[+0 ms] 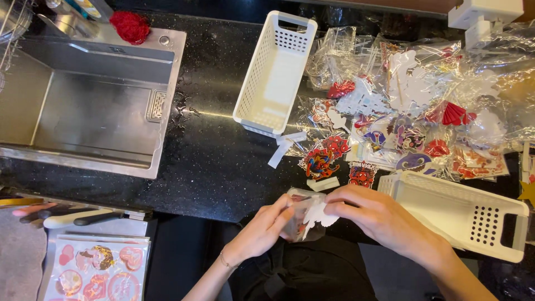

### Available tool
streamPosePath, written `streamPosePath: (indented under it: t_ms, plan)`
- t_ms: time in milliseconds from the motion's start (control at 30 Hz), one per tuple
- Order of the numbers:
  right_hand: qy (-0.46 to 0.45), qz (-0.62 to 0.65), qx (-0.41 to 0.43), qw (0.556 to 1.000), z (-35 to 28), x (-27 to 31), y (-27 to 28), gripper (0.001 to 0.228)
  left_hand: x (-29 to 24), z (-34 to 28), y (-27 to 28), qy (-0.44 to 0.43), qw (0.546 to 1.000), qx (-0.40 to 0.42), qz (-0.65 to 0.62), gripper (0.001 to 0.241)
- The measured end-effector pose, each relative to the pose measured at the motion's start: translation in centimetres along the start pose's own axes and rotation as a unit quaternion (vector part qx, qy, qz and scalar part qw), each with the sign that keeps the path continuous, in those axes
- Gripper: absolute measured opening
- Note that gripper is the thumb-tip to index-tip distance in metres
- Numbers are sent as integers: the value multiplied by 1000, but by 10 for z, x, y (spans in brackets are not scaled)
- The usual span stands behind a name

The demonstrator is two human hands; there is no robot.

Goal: Sorting and organizing various cake toppers and decorations into plastic bins on a counter.

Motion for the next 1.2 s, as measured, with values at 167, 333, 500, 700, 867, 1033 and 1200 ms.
streamPosePath:
  t_ms: [167, 333, 500, 700, 867, 1033, 1200]
  plan:
    - [22, -25, 36, 999, -18, -11, -27, 23, -10, -3, 0, -51, 995, -35, 83, 25]
    - [-10, -158, 52, 986, -14, -23, -58, 43, -27, -1, 5, -101, 968, -64, 220, 27]
    - [-43, -249, 119, 960, -7, -43, -111, 46, -30, 8, 7, -91, 950, -88, 286, 30]
    - [-92, -201, 95, 971, 7, -37, -109, 35, -30, 11, 20, -123, 962, -99, 221, 33]
    - [-121, -203, 33, 971, 18, -38, -116, 26, -8, 22, 29, -34, 974, -129, 183, 24]
    - [-96, -183, -124, 970, -4, -4, -55, 13, 4, 29, 53, 42, 974, -184, 123, 26]
    - [-247, -87, -196, 945, -141, -7, -6, 27, -6, 42, 63, 61, 983, -158, -75, 34]
Point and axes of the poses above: each hand's wrist, its own z-axis towards the middle knuckle, its own y-axis out of the back of the hand, x = y × z, the point moved 6 cm from there along z, towards the middle knuckle, and after that the axes turned 15 degrees about y, right-handed, at the moved point
